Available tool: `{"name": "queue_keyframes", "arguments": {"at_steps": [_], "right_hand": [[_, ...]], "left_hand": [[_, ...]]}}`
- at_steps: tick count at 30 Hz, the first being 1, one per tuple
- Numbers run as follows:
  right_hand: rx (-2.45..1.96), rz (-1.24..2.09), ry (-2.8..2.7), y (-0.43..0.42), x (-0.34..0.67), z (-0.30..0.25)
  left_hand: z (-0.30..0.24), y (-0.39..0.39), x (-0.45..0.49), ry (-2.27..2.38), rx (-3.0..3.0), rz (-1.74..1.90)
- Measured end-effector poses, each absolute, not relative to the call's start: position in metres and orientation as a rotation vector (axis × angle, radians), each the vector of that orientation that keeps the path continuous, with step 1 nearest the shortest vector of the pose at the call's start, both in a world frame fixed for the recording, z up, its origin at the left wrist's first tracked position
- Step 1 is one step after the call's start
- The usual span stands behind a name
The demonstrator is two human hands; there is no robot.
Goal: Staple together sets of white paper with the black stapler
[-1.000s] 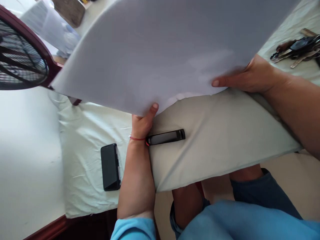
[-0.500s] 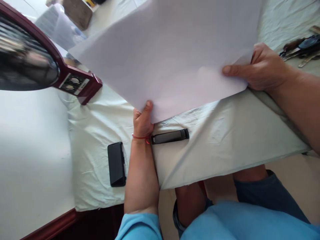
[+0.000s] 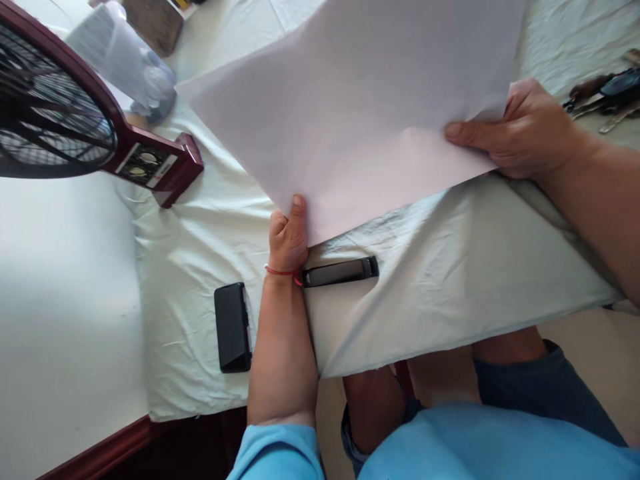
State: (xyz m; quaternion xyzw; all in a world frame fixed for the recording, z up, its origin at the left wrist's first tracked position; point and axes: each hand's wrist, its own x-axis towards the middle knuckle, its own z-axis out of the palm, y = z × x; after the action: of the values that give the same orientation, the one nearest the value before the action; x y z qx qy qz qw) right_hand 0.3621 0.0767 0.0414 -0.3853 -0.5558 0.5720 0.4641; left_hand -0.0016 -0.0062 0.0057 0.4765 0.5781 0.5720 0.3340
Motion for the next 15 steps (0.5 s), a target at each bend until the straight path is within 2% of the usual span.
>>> {"name": "queue_keyframes", "arguments": {"at_steps": [3,15], "right_hand": [[-0.957,1.38,-1.502,0.0785,0.3613,0.0421],[-1.094,1.306,-1.457,0.074,0.3603,0.0505]], "left_hand": [[0.0048,-0.0076,-0.0037,1.45,1.26,1.472],[0.0085,-0.0093,-0.0033,1.418,1.367,1.351]]}}
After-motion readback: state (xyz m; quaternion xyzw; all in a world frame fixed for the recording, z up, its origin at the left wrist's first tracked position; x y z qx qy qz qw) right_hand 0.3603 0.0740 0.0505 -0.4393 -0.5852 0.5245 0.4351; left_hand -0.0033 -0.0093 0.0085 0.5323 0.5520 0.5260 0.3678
